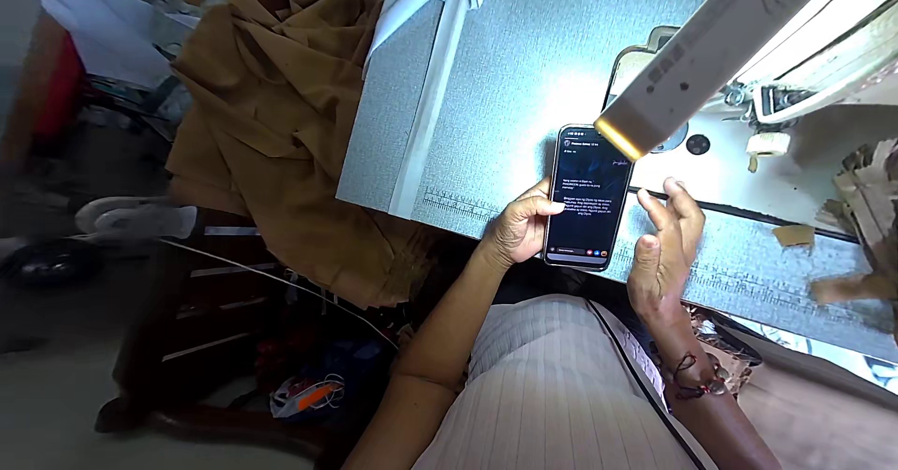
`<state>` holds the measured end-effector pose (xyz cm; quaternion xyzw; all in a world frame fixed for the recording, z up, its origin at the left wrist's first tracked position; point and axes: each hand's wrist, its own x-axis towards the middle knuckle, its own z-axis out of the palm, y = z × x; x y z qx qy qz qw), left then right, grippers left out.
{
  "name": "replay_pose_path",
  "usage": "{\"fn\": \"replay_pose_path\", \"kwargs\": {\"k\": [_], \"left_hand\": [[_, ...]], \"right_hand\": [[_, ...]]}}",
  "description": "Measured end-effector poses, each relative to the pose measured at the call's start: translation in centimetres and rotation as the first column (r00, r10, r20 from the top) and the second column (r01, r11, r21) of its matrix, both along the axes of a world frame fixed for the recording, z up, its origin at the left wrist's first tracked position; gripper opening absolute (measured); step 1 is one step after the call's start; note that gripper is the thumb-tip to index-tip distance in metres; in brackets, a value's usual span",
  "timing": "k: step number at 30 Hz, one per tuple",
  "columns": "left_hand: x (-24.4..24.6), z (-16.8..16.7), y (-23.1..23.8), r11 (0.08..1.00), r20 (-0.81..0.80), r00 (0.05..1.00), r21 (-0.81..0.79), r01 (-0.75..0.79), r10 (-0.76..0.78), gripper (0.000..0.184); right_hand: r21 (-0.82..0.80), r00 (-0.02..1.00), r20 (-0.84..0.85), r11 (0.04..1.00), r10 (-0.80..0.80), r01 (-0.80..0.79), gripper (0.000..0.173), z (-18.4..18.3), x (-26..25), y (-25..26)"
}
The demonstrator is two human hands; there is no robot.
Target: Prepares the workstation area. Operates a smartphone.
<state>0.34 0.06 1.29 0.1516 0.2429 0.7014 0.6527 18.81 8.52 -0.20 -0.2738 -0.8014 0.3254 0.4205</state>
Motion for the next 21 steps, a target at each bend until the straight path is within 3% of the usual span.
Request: {"fn": "replay_pose_path", "kwargs": {"k": [4, 10, 21], "left_hand": [[0.0, 0.1, 0.1, 1.000, 0.015, 1.000, 0.011, 0.011, -0.011, 0.028], [0.4, 0.7, -0.4, 0.997, -0.058, 0.998, -0.081, -0.012, 0.007, 0.026], [0.3, 0.8, -0.2, 0.997, 0.009, 1.000, -0.076, -0.011, 0.012, 0.030]], "right_hand": [[0.110, 1.000, -0.002, 0.994, 0.000, 0.000, 0.055, -0.2, -0.1, -0.1], [0.218, 0.991, -0.017, 0.968, 0.134, -0.127, 0.055, -0.6, 0.3, -0.2], [0.359, 0.963, 0.246, 0.912, 0.114, -0.199, 0.060, 0.0, -1.1, -2.4]]}}
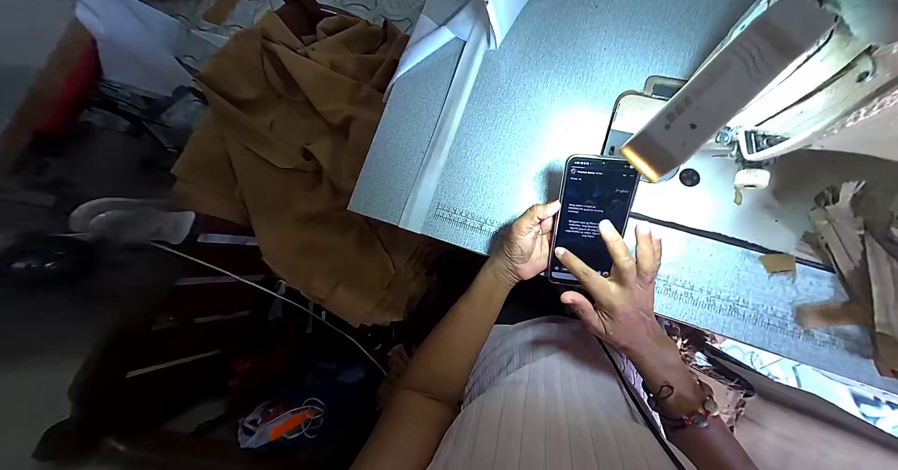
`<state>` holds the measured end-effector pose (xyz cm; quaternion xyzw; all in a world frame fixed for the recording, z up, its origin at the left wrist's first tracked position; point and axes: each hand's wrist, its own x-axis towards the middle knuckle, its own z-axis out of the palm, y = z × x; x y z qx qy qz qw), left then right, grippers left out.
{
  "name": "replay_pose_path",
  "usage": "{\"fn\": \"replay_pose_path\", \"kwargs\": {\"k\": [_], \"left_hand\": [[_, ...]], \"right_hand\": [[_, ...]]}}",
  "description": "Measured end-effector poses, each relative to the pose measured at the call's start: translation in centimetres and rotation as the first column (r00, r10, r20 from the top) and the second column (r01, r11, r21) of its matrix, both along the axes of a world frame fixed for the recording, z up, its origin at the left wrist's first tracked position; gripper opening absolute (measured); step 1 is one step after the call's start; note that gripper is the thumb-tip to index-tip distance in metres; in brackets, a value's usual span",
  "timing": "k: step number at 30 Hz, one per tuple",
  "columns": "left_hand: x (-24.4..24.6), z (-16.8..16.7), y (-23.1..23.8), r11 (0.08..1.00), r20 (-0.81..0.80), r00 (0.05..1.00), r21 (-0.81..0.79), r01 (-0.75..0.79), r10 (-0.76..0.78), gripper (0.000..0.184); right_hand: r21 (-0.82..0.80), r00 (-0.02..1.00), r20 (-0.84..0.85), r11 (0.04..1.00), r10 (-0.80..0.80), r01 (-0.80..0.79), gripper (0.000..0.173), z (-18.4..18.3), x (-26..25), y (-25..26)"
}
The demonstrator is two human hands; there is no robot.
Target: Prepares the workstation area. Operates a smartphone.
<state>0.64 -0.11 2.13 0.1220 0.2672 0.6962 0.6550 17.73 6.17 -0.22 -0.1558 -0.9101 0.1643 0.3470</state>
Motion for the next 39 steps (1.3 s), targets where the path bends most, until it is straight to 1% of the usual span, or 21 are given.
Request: {"fn": "replay_pose_path", "kwargs": {"k": [3, 7, 11, 17, 24, 27, 32, 35, 37, 39], "left_hand": [[-0.1, -0.2, 0.0, 1.000, -0.010, 1.000, 0.007, 0.012, -0.012, 0.031], [0.0, 0.0, 0.0, 1.000, -0.018, 1.000, -0.002, 0.006, -0.006, 0.030], [0.1, 0.0, 0.0, 1.000, -0.014, 1.000, -0.006, -0.008, 0.008, 0.030], [0.2, 0.1, -0.5, 1.000, -0.107, 0.994, 0.006, -0.007, 0.008, 0.037], [0.1, 0.0, -0.3, 1.000, -0.075, 0.997, 0.003, -0.004, 0.004, 0.037], [0.1, 0.0, -0.4, 1.000, -0.090, 0.996, 0.008, 0.002, -0.002, 0.038], [0.2, 0.3, -0.3, 1.000, -0.097, 0.995, -0.013, -0.011, 0.010, 0.037], [0.2, 0.1, -0.3, 1.000, -0.081, 0.997, 0.006, -0.008, 0.009, 0.036], [0.2, 0.1, -0.3, 1.000, -0.072, 0.997, 0.008, -0.004, 0.004, 0.036], [0.2, 0.1, -0.2, 1.000, -0.069, 0.998, -0.001, -0.009, 0.009, 0.035]], "right_hand": [[0.009, 0.999, 0.014, 0.999, -0.047, 0.047, 0.057, 0.2, 0.4, 0.4], [-0.010, 0.993, -0.036, 0.993, -0.115, 0.115, 0.056, 0.8, 1.4, 0.9], [-0.034, 0.990, -0.089, 0.993, -0.112, 0.110, 0.053, 0.8, 1.8, 1.3], [-0.034, 0.985, -0.131, 0.994, -0.111, 0.107, 0.050, 0.5, 2.1, 1.6], [-0.062, 0.982, -0.140, 0.991, -0.125, 0.117, 0.051, 0.3, 2.3, 1.9], [-0.057, 0.982, -0.143, 0.992, -0.124, 0.116, 0.052, 0.3, 2.3, 1.9], [-0.058, 0.982, -0.128, 0.990, -0.138, 0.132, 0.053, 0.3, 2.3, 1.7], [-0.043, 0.982, -0.050, 0.983, -0.183, 0.181, 0.055, 0.4, 2.0, 1.4], [-0.038, 0.987, 0.002, 0.987, -0.158, 0.158, 0.056, 0.4, 1.7, 1.0], [-0.055, 0.997, 0.022, 0.996, -0.069, 0.070, 0.058, 0.2, 1.4, 0.6]]}}
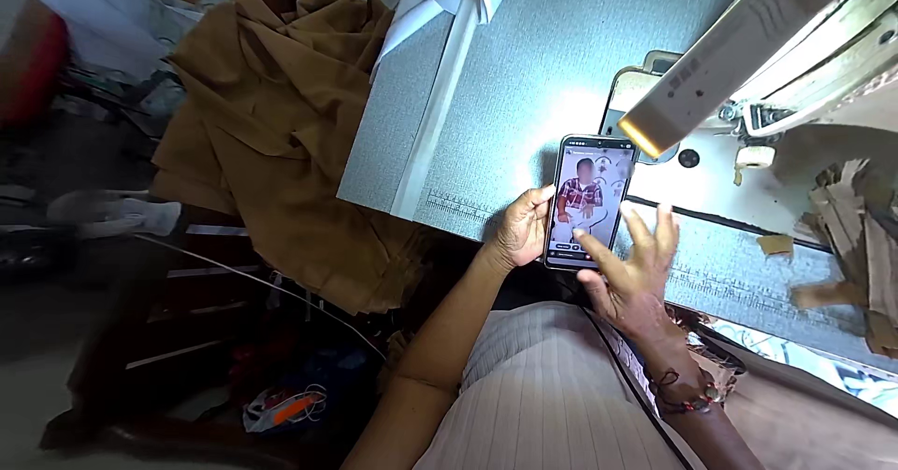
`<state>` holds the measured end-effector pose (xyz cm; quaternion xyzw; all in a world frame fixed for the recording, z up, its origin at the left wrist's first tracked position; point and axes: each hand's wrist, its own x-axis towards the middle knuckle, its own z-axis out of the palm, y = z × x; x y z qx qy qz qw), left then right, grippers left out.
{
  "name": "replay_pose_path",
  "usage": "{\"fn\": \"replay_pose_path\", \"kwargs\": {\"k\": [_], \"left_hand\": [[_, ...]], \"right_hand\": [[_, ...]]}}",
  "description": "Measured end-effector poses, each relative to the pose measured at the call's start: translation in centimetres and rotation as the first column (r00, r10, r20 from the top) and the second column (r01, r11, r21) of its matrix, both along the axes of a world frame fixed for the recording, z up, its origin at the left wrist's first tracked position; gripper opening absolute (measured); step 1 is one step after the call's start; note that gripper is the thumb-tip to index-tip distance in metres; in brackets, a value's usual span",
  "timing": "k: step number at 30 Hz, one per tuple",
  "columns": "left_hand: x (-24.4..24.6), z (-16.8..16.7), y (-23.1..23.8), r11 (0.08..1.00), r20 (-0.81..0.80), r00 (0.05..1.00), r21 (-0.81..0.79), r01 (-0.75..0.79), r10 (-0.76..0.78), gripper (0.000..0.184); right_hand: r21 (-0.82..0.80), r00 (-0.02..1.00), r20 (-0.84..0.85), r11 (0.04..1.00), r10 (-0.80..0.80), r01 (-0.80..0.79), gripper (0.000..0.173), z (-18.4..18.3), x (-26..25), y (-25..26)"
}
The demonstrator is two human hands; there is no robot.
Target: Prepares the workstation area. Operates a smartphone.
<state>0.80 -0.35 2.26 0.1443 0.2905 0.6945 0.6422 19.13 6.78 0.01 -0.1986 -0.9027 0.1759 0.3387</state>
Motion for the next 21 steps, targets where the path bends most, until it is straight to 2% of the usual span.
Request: {"fn": "replay_pose_path", "kwargs": {"k": [2, 4, 8, 13, 21], "left_hand": [[0.0, 0.1, 0.0, 1.000, 0.000, 1.000, -0.011, -0.009, 0.009, 0.034], [0.0, 0.1, 0.0, 1.000, -0.009, 1.000, -0.007, 0.000, 0.000, 0.035], [-0.1, -0.1, -0.4, 1.000, -0.046, 0.999, 0.018, 0.017, -0.016, 0.037], [-0.1, -0.2, 0.2, 0.999, 0.045, 0.999, 0.021, -0.029, 0.028, 0.033], [-0.1, -0.4, 0.3, 0.999, 0.063, 0.997, 0.009, -0.034, 0.033, 0.037]], "right_hand": [[-0.018, 0.995, -0.011, 0.995, 0.098, -0.098, 0.059, -0.2, 0.0, -0.1], [-0.026, 0.991, -0.050, 0.992, 0.124, -0.125, 0.057, -0.3, 0.3, 0.1], [-0.037, 0.993, -0.106, 0.997, 0.059, -0.063, 0.056, -0.5, 1.0, 1.0], [-0.066, 0.984, -0.175, 0.997, 0.022, -0.035, 0.054, -0.1, 1.1, 1.9], [-0.075, 0.981, -0.192, 0.997, -0.003, -0.012, 0.054, -0.7, 0.8, 1.6]]}}
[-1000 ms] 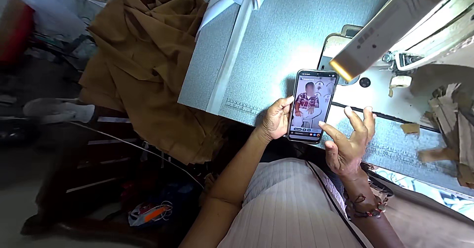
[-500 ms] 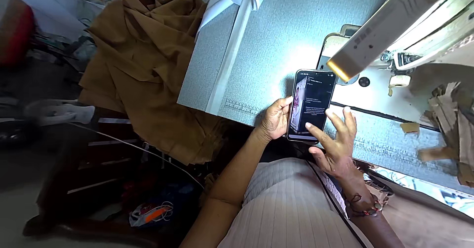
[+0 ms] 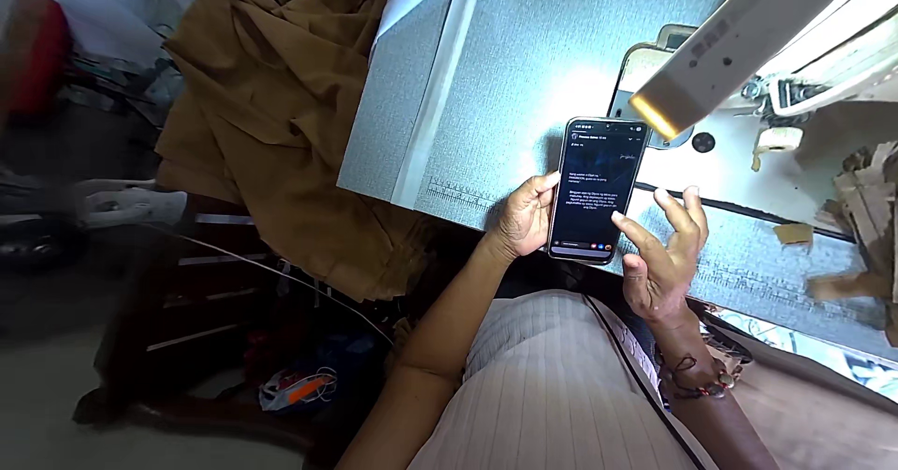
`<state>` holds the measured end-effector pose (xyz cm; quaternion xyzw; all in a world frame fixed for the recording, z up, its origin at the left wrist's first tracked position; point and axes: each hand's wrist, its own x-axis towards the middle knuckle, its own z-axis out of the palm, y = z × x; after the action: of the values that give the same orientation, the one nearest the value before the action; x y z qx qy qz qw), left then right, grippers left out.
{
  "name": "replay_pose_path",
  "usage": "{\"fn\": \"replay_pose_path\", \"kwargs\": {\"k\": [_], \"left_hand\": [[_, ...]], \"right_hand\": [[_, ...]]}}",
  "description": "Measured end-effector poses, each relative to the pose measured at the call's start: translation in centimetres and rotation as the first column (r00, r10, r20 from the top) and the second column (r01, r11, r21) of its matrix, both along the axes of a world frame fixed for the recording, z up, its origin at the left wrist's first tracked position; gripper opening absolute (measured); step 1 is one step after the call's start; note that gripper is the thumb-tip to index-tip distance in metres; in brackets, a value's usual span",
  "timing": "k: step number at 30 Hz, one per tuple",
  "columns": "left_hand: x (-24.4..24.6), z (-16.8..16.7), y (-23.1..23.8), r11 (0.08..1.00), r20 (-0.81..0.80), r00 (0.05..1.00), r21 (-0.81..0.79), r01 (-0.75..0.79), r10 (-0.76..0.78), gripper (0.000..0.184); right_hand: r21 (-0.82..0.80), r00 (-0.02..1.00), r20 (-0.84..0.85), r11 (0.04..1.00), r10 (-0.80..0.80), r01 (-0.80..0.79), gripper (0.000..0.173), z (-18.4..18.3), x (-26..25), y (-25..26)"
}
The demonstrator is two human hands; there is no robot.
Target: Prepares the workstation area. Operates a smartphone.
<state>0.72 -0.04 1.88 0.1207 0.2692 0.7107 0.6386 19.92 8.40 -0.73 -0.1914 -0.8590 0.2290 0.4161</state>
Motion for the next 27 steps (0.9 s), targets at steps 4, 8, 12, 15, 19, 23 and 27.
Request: {"fn": "replay_pose_path", "kwargs": {"k": [4, 8, 12, 15, 19, 23, 27], "left_hand": [[0.03, 0.18, 0.05, 1.000, 0.011, 1.000, -0.004, 0.002, -0.002, 0.035], [0.00, 0.07, 0.06, 1.000, 0.005, 1.000, -0.010, 0.008, -0.008, 0.036], [-0.01, 0.13, 0.07, 1.000, 0.002, 1.000, -0.013, 0.006, -0.006, 0.036], [0.02, 0.21, 0.06, 1.000, 0.001, 1.000, -0.016, 0.007, -0.007, 0.036], [0.03, 0.29, 0.10, 1.000, 0.010, 1.000, -0.005, 0.011, -0.011, 0.034], [0.00, 0.18, 0.06, 1.000, 0.016, 1.000, 0.003, 0.013, -0.013, 0.034], [-0.03, 0.14, 0.05, 1.000, 0.011, 1.000, -0.010, 0.014, -0.014, 0.033]], "right_hand": [[-0.012, 1.000, -0.003, 1.000, -0.006, 0.006, 0.054, 0.00, 0.01, 0.02], [-0.014, 1.000, 0.002, 1.000, -0.012, 0.012, 0.054, 0.01, 0.07, 0.00], [-0.012, 1.000, 0.003, 1.000, -0.013, 0.013, 0.053, -0.05, 0.09, 0.03], [-0.008, 1.000, 0.000, 1.000, -0.017, 0.017, 0.053, -0.07, 0.09, 0.02], [-0.009, 1.000, -0.004, 1.000, -0.015, 0.015, 0.053, -0.10, 0.08, 0.06], [-0.011, 1.000, -0.008, 1.000, -0.015, 0.015, 0.053, -0.07, 0.07, 0.05], [-0.018, 1.000, -0.008, 1.000, -0.017, 0.017, 0.053, -0.07, 0.04, 0.02]]}}
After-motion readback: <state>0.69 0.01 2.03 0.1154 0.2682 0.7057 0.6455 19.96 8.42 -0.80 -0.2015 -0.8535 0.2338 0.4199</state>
